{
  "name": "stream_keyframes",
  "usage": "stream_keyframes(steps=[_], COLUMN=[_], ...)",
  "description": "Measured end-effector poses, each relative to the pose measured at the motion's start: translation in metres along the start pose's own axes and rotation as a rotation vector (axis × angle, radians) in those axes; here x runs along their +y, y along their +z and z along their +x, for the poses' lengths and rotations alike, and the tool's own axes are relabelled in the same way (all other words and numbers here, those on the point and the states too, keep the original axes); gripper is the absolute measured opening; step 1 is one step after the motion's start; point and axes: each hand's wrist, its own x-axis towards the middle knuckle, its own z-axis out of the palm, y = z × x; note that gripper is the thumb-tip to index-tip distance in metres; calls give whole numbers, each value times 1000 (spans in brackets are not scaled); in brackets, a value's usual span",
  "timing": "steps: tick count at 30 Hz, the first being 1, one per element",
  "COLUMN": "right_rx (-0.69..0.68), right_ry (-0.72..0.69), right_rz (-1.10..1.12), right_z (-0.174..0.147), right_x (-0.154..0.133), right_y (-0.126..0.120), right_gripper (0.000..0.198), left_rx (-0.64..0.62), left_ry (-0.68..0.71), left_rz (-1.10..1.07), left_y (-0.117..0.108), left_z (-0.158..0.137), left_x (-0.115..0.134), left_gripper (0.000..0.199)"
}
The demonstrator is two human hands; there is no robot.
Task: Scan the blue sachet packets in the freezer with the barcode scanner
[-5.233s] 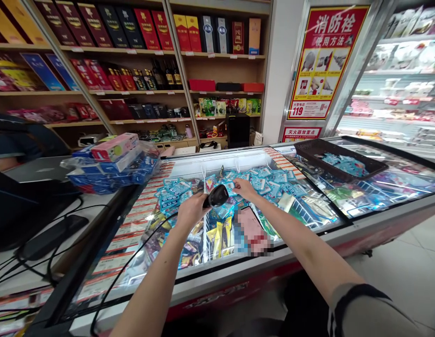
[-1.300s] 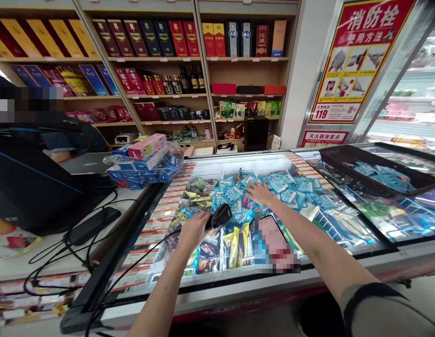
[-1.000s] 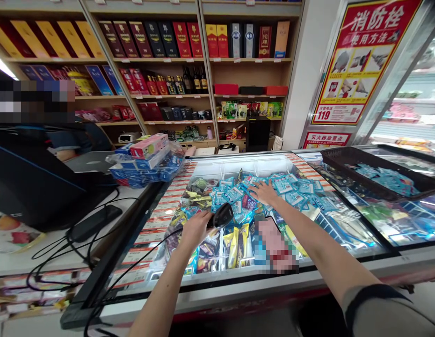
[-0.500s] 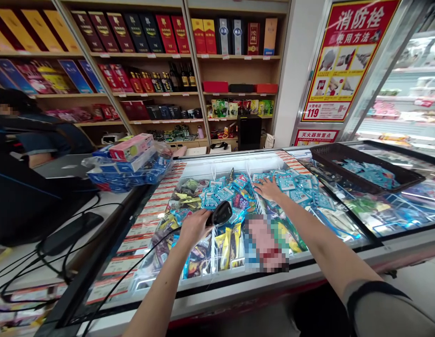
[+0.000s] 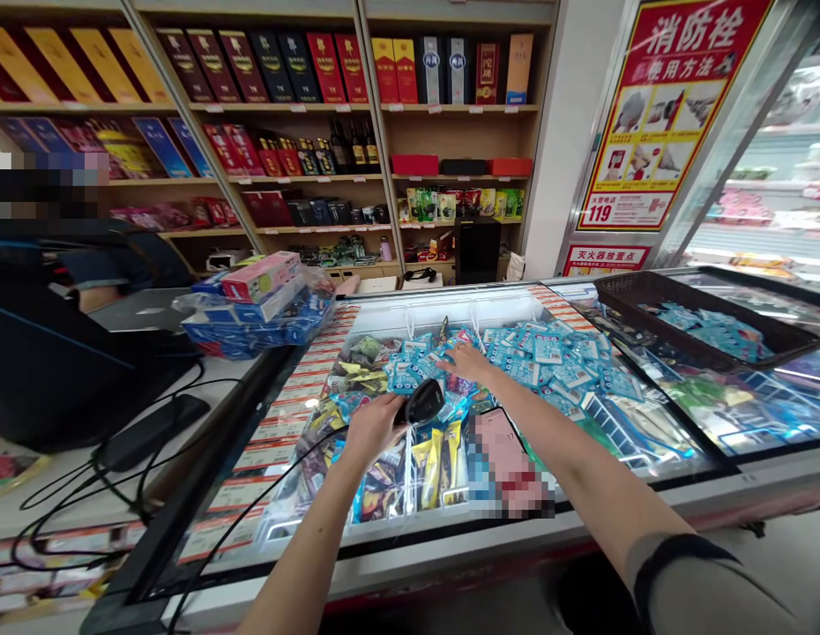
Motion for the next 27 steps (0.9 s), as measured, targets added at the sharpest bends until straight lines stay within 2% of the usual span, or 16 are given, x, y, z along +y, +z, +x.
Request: stream_keyframes(steps=[3, 6, 9, 13, 16, 19, 22, 27], right_rx=[3, 38, 122, 230, 262, 240, 234, 281], right_ry=[111, 133, 171, 288, 366, 367, 334, 309], right_rz=[3, 78, 280, 493, 726, 931, 1082, 1207], right_z=[6, 10, 9, 2, -6, -15, -26, -38], right_x=[-10, -9, 0, 14, 22, 29, 35, 38], right_y=[9, 15, 21, 28, 32, 34, 33, 27], right_gripper=[65, 63, 59, 47, 44, 41, 30, 21], left_rx=[-15, -14, -3, 7, 18, 40, 50, 45], left_ry=[-13, -14, 1, 14, -7, -43, -76, -85], left_rz=[-5, -16, -21, -42, -67, -99, -112, -111], left_y=[-3, -3, 1, 5, 5, 3, -2, -14], left_z=[-1, 0, 1, 3, 5, 10, 16, 27], left_x=[1, 0, -2, -1, 3, 11, 20, 36], left_gripper=[31, 32, 31, 30, 29, 30, 31, 31])
